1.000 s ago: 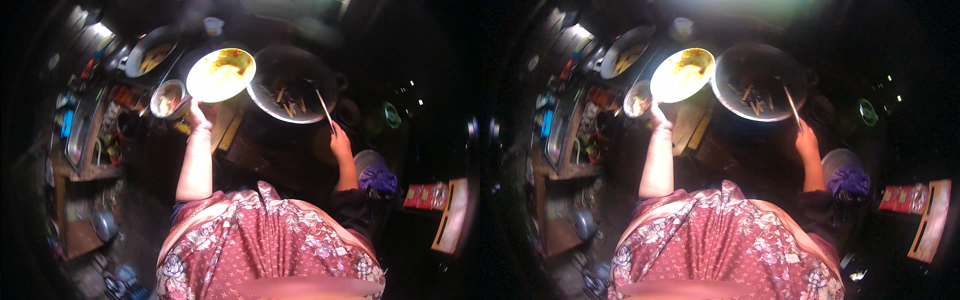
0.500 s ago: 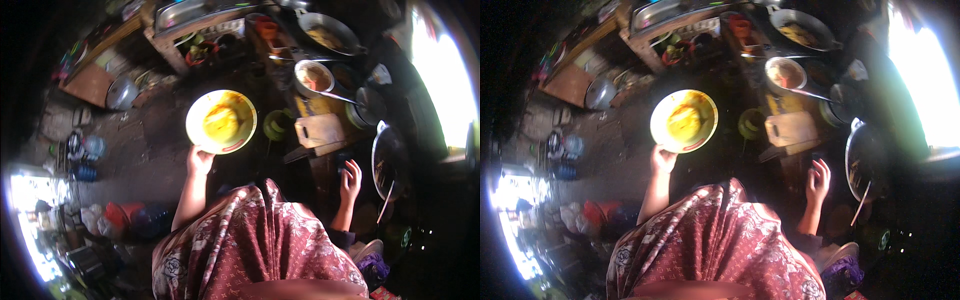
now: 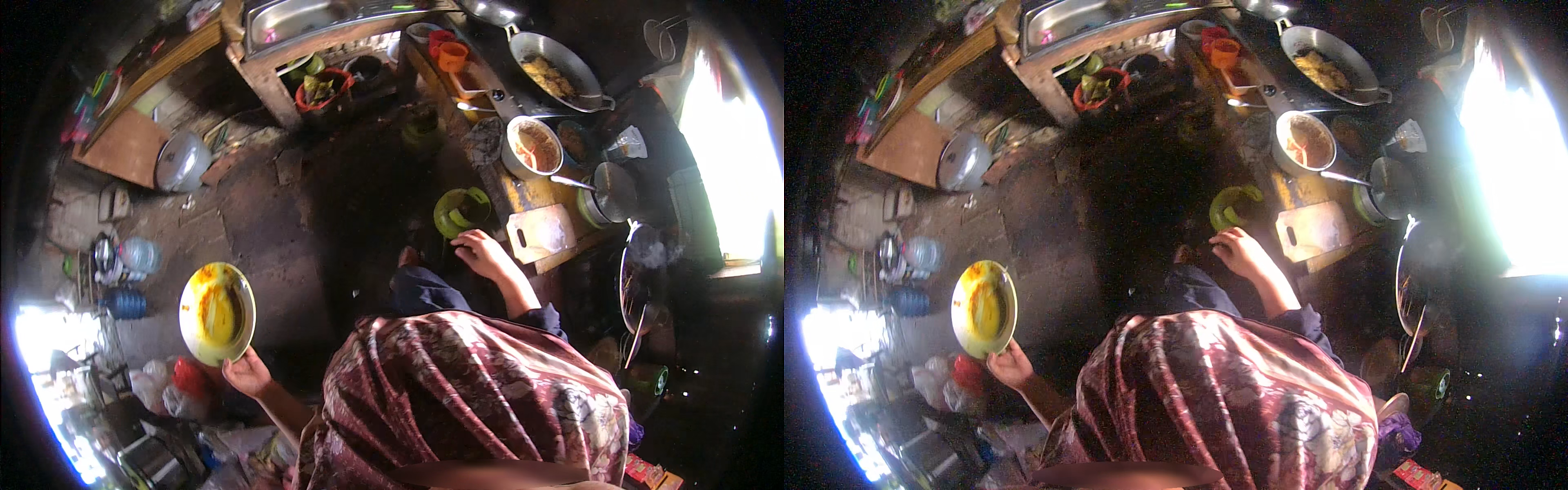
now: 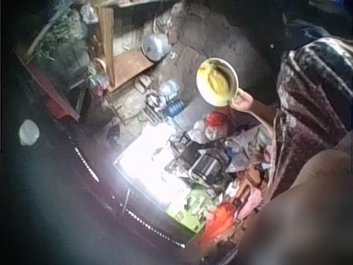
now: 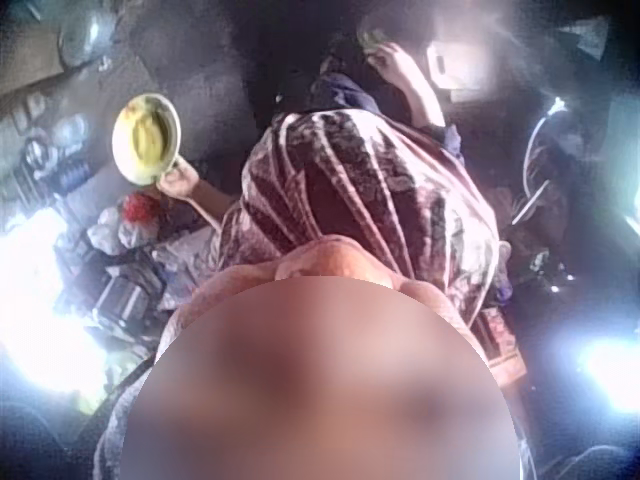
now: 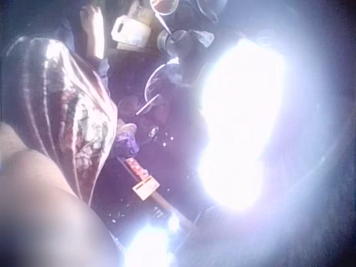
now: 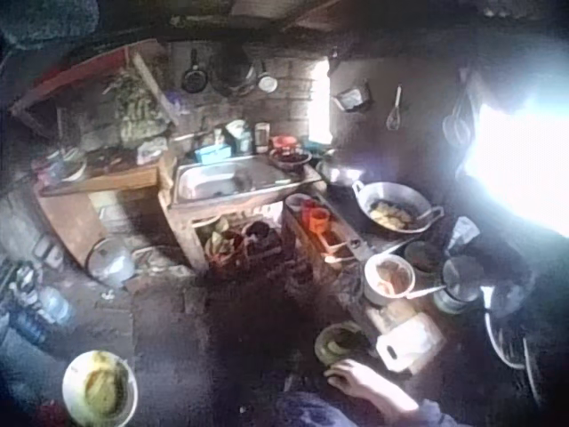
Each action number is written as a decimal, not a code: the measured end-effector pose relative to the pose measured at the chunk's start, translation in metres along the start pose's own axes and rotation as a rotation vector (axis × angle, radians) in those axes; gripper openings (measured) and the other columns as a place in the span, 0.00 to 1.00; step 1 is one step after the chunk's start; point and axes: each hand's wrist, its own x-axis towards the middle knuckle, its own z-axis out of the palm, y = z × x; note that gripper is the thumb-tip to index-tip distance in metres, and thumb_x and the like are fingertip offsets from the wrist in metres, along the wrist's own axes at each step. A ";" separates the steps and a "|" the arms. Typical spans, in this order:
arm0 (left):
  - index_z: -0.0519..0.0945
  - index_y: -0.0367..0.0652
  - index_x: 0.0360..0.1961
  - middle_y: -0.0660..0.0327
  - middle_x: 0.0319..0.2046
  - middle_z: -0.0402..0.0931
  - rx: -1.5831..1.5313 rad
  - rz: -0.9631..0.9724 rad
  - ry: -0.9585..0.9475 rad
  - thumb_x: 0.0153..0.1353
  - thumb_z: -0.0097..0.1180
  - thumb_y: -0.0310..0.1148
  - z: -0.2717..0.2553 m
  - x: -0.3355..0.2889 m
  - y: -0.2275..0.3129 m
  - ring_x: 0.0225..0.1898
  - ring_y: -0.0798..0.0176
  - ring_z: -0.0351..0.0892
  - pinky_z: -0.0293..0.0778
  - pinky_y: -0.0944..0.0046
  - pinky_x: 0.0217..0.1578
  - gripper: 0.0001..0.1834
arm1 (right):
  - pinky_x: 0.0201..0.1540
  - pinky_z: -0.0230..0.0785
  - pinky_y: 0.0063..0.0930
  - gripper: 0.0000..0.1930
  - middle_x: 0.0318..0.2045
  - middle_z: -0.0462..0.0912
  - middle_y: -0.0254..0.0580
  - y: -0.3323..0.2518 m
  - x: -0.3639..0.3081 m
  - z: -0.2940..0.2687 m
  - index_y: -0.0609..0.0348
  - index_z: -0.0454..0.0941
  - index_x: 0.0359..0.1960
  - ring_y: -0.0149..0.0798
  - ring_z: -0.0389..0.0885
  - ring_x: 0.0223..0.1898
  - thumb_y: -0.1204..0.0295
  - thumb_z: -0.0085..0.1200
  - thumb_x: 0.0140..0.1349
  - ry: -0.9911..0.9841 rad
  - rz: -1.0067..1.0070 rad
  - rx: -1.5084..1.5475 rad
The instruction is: The person prepares food in a small kitchen, handling a knife, ladle, and various containers. They stir a pot, transfer food to a plate, wash the plate, and add batter to a wok. The person also moves around the kitchen and opens a refrigerator.
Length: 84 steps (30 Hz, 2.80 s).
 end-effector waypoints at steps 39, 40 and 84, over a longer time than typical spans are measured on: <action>0.62 0.31 0.50 0.49 0.49 0.64 -0.017 -0.525 -0.485 0.48 0.45 0.30 0.348 0.523 -0.460 0.50 0.51 0.64 0.60 0.54 0.53 0.26 | 0.37 0.69 0.36 0.30 0.35 0.76 0.51 0.291 0.107 -0.163 0.50 0.62 0.54 0.46 0.77 0.36 0.62 0.52 0.45 1.341 1.771 -0.437; 0.60 0.32 0.51 0.50 0.50 0.63 0.000 -0.519 -0.461 0.47 0.46 0.30 0.364 0.520 -0.481 0.51 0.51 0.63 0.59 0.53 0.54 0.27 | 0.19 0.67 0.31 0.22 0.23 0.74 0.43 0.311 0.095 -0.174 0.52 0.67 0.46 0.38 0.75 0.20 0.63 0.53 0.47 1.416 1.753 -0.175; 0.63 0.33 0.50 0.51 0.50 0.64 0.000 -0.655 -0.434 0.48 0.45 0.32 0.514 0.518 -0.714 0.50 0.53 0.65 0.63 0.53 0.51 0.26 | 0.11 0.45 0.13 0.15 0.16 0.63 0.30 0.216 0.338 -0.377 0.57 0.65 0.46 0.20 0.55 0.12 0.71 0.47 0.57 0.780 1.263 0.821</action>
